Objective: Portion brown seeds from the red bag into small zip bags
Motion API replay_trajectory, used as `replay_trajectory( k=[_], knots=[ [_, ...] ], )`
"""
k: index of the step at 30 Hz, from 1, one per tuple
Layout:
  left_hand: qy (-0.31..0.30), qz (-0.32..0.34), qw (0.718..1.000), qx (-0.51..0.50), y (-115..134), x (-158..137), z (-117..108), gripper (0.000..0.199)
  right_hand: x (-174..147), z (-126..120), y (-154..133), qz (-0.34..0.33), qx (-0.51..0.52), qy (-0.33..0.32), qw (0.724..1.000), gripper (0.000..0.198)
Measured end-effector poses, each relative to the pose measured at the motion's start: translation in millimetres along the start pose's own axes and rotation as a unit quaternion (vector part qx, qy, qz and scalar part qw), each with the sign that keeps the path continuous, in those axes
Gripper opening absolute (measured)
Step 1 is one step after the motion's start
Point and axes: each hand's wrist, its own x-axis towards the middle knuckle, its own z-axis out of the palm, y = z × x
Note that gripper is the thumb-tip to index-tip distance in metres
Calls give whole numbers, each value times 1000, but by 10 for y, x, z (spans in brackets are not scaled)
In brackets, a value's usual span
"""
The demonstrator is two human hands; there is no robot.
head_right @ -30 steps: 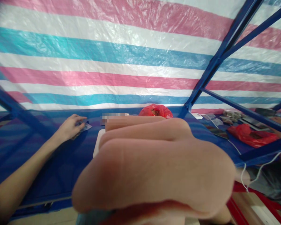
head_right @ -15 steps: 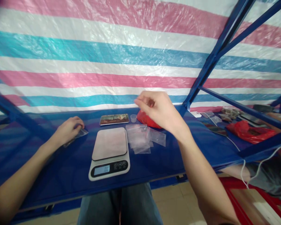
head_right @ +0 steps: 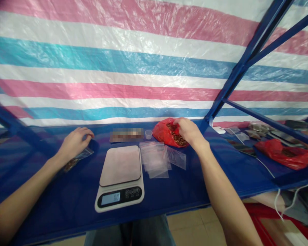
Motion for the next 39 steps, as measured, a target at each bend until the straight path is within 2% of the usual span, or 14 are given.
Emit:
replay_trajectory(
  k=[3,7,11,13,16,21,25,27,31,34,36,39],
  knots=[
    [19,-5,1000,-13,-62,-31,-26,32,-223,-159,122,31,-37,29,998,33],
    [29,-9,999,-22,-131,-42,-38,30,-545,-106,369,51,-71,-18,996,21],
    [12,-3,1000,-19,-120,-41,-27,30,-724,160,570,-29,-13,-81,996,16],
    [1,2,1000,-18,-103,-43,-22,31,-757,240,572,-58,4,-76,995,15],
    [-9,4,1000,-13,-91,-46,-11,31,-747,224,475,-66,-26,-40,997,21],
    [-11,-1,1000,-16,-114,-45,23,31,-620,-27,305,-107,-75,-10,991,28],
    [-18,-6,999,-26,-141,-47,48,33,-543,-160,166,-84,-88,73,990,28],
    [-21,-3,999,-27,-153,-52,63,33,-539,-156,81,-75,-93,92,989,28],
    [-25,4,999,-25,-163,-68,86,34,-567,-80,-41,-104,-87,50,990,30],
    [-26,3,999,-31,-158,-73,99,34,-526,-26,-45,-108,-19,56,992,38],
    [-29,2,999,-34,-151,-72,108,34,-429,22,-19,-119,40,39,991,38],
    [-32,5,999,-39,-142,-72,120,34,-198,140,21,-145,83,-23,986,40]
  ],
)
